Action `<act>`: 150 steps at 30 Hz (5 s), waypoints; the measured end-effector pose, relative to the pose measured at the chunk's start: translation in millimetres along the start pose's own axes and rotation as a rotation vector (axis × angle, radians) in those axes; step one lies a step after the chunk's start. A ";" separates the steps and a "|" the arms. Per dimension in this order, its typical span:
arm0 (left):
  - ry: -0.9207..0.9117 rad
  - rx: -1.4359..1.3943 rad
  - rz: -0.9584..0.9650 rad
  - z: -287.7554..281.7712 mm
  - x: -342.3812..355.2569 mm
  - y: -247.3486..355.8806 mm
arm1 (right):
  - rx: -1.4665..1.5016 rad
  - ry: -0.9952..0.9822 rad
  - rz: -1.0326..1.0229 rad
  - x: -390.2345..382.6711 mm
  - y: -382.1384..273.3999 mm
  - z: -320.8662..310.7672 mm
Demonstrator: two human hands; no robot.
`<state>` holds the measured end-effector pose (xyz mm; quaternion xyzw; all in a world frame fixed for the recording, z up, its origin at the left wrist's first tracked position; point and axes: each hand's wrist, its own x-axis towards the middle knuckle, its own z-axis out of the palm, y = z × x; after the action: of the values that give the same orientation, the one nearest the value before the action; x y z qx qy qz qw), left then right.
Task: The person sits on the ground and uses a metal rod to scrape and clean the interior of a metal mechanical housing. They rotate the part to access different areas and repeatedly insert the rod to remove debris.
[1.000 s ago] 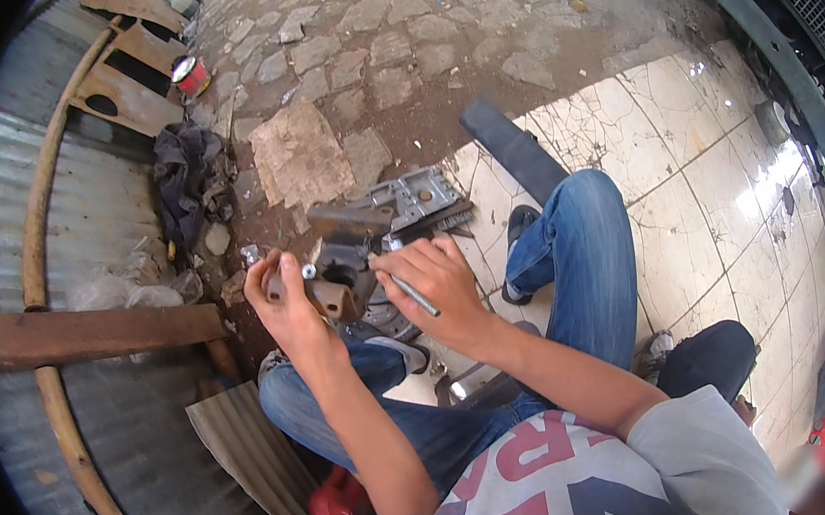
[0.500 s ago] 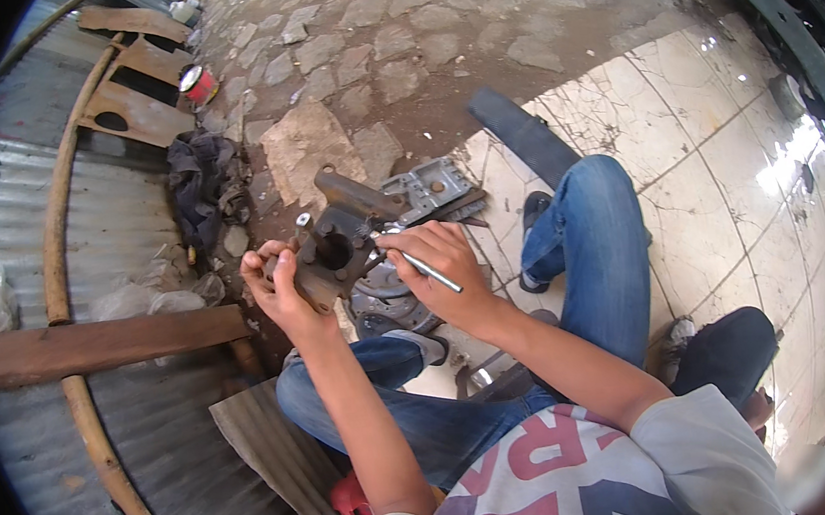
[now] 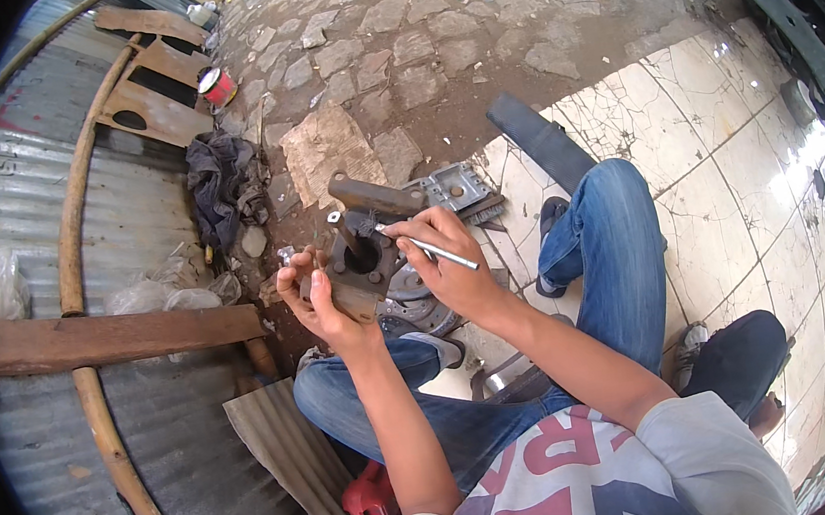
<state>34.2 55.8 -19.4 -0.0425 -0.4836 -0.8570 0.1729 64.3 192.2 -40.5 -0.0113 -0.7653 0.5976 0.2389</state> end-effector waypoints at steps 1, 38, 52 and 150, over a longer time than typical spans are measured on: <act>0.031 0.026 -0.019 4.5 -4.6 2.6 | -0.021 -0.002 -0.023 -1.6 2.3 -1.9; 0.075 0.262 -0.260 -31.2 -31.9 17.0 | 0.258 -0.272 0.298 47.7 -56.9 -20.8; -0.235 1.008 -0.129 -12.5 -26.1 46.2 | 0.094 -0.276 0.120 69.7 -43.5 1.8; -0.220 0.346 -0.608 -21.9 16.8 22.0 | -0.349 -0.269 -0.334 9.9 -19.0 -16.0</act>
<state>27.9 22.6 -9.0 0.0412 -0.6276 -0.7651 -0.1381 66.6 204.4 -16.8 0.1534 -0.8728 0.4050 0.2250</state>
